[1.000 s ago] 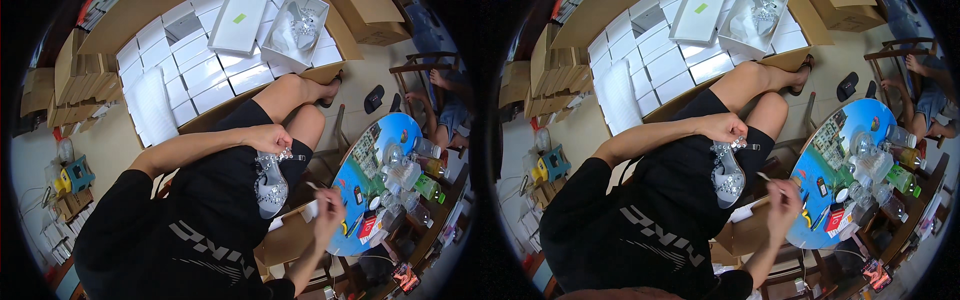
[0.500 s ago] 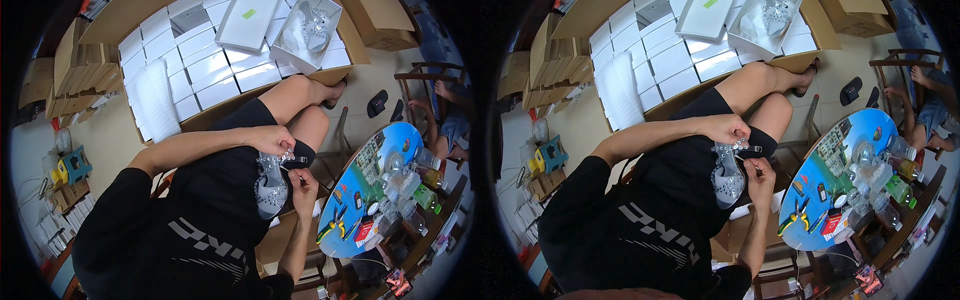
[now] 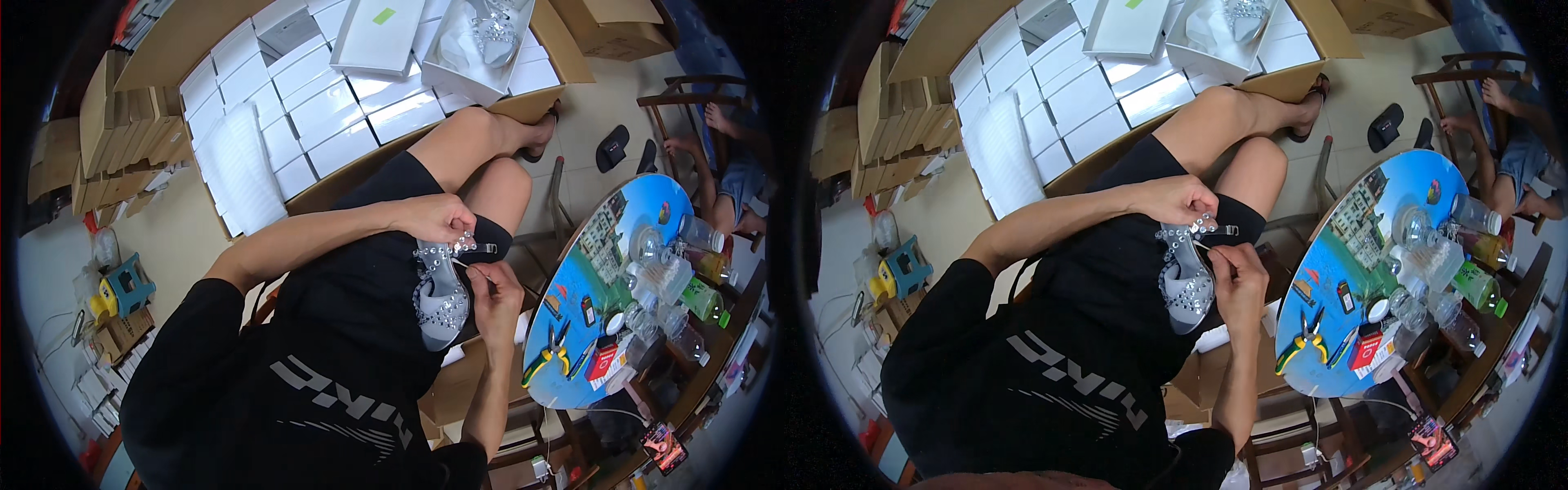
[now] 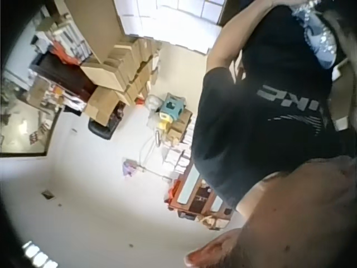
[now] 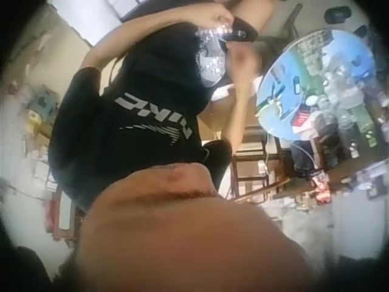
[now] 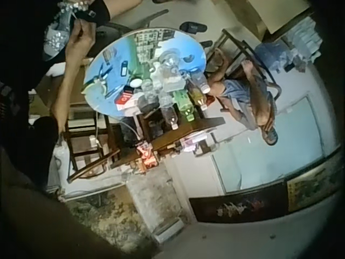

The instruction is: The person is repairing a silver high-heeled shoe by hand. They use a wooden stick to apply adhesive to the heel and sole, then use pliers to adjust the heel structure. The person also handles white tissue paper and places the shoe into a white box.

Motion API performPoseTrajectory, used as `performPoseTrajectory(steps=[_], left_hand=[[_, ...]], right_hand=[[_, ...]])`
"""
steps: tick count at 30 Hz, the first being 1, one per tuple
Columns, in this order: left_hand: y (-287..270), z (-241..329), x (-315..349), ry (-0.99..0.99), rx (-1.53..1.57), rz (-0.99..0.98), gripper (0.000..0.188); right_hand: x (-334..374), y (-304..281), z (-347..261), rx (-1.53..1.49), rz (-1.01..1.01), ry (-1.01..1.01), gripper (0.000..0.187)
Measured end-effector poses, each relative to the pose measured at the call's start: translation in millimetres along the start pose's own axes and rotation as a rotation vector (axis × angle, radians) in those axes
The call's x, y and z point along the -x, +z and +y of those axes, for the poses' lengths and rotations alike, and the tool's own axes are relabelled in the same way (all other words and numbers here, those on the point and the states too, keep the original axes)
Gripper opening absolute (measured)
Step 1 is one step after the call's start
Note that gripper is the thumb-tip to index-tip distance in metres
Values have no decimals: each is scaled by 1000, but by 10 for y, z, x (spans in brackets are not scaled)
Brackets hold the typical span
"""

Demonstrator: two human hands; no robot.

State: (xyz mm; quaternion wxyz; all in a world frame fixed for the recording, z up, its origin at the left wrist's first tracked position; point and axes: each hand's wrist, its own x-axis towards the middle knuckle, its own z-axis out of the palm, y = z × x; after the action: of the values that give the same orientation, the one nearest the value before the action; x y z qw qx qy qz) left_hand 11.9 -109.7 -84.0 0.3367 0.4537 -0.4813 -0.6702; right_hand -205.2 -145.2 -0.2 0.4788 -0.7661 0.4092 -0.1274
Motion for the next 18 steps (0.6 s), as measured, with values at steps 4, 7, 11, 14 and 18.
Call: performPoseTrajectory(steps=[4, 7, 11, 14, 18], left_hand=[[-21, 31, 21, -10, 21, -28, 21], [-38, 30, 101, 90, 57, 83, 18], [-91, 502, 297, 496, -335, 149, 15], [2, 604, 391, 832, -562, 135, 26], [64, 424, 611, 688, -549, 6, 51]], right_hand=[[105, -140, 11, 83, 14, -8, 6], [189, -263, -159, 41, 182, 24, 4], [353, -361, -149, -195, 473, 87, 11], [430, -366, -215, -343, 508, 204, 17], [516, -100, -161, -528, 478, 267, 19]])
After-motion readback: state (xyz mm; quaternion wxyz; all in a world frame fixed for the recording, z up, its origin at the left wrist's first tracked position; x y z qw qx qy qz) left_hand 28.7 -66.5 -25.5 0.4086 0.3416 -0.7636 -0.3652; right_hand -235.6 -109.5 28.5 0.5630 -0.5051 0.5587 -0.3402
